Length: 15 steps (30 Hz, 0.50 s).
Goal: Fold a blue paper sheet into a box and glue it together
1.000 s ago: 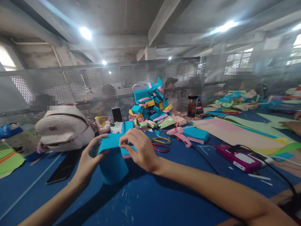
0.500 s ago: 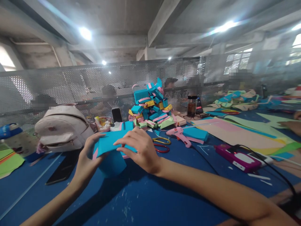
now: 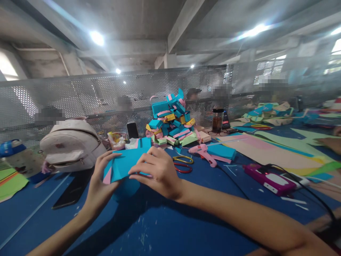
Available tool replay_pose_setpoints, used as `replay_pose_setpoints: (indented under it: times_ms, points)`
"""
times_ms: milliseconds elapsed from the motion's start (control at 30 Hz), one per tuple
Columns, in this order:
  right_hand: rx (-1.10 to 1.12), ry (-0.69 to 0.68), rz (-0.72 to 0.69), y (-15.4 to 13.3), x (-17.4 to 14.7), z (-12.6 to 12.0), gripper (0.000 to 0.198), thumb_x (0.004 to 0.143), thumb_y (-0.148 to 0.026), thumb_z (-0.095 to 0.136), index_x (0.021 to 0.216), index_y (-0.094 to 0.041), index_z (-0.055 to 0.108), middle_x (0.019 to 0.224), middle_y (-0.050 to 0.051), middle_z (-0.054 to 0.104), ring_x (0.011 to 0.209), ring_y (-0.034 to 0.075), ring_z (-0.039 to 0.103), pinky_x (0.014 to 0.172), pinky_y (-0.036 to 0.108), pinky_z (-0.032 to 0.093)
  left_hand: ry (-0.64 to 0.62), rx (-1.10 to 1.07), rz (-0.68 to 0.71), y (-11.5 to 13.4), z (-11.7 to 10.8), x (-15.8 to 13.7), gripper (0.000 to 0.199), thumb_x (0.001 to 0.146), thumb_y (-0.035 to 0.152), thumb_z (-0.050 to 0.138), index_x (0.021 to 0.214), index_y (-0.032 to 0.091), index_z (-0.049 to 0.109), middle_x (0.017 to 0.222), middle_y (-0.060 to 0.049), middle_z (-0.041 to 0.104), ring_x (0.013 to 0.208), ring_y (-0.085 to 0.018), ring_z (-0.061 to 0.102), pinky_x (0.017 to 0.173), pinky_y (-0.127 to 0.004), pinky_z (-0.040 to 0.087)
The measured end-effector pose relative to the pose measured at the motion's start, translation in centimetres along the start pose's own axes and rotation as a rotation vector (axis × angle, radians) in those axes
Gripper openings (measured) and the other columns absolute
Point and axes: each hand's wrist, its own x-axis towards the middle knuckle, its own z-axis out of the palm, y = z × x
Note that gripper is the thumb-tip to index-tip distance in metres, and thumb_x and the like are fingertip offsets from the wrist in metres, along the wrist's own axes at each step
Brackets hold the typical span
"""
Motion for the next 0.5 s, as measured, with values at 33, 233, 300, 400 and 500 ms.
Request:
replay_pose_setpoints:
  times_ms: [33,233,300,400,500]
  points:
    - [0.0,0.001,-0.004,-0.03,-0.02,0.0,0.009,0.085,-0.03,0.07,0.091,-0.024,0.074,0.083,0.0,0.07,0.077,0.018,0.049,0.072,0.034,0.038,-0.002,0.001,0.004,0.05,-0.01,-0.01,0.05,0.072,0.013,0.066,0.117,0.03,0.054,0.127,-0.004,0.047,0.127,-0.026,0.043,0.108,-0.044,0.034]
    - [-0.033,-0.004,-0.036,-0.02,-0.17,0.11,0.006,0.086,-0.027,0.069,0.09,-0.024,0.073,0.082,0.0,0.07,0.076,0.018,0.048,0.071,0.034,0.038,0.003,0.009,0.008,0.14,0.0,-0.12,0.05,0.072,0.014,0.067,0.117,0.03,0.054,0.128,-0.005,0.046,0.128,-0.028,0.042,0.106,-0.045,0.036]
    - [-0.054,-0.01,-0.047,0.1,-0.25,0.19,0.005,0.086,-0.026,0.069,0.089,-0.024,0.072,0.081,0.0,0.07,0.076,0.018,0.047,0.07,0.034,0.038,0.003,0.012,0.01,0.1,0.03,-0.14,0.049,0.072,0.015,0.067,0.117,0.03,0.054,0.127,-0.005,0.046,0.127,-0.029,0.042,0.106,-0.047,0.036]
    - [-0.07,-0.011,-0.061,0.29,-0.35,0.31,0.004,0.085,-0.026,0.069,0.089,-0.024,0.071,0.081,0.0,0.07,0.076,0.018,0.048,0.07,0.034,0.038,0.005,0.021,0.012,0.04,0.12,-0.16,0.048,0.073,0.015,0.066,0.116,0.03,0.054,0.126,-0.006,0.047,0.126,-0.029,0.044,0.106,-0.048,0.036]
    - [-0.075,-0.021,-0.067,0.38,-0.41,0.34,0.004,0.086,-0.026,0.069,0.089,-0.024,0.07,0.082,-0.001,0.07,0.076,0.018,0.049,0.071,0.035,0.038,0.002,0.019,0.009,0.0,0.22,-0.22,0.046,0.074,0.015,0.065,0.116,0.029,0.054,0.127,-0.006,0.046,0.126,-0.028,0.044,0.106,-0.048,0.035]
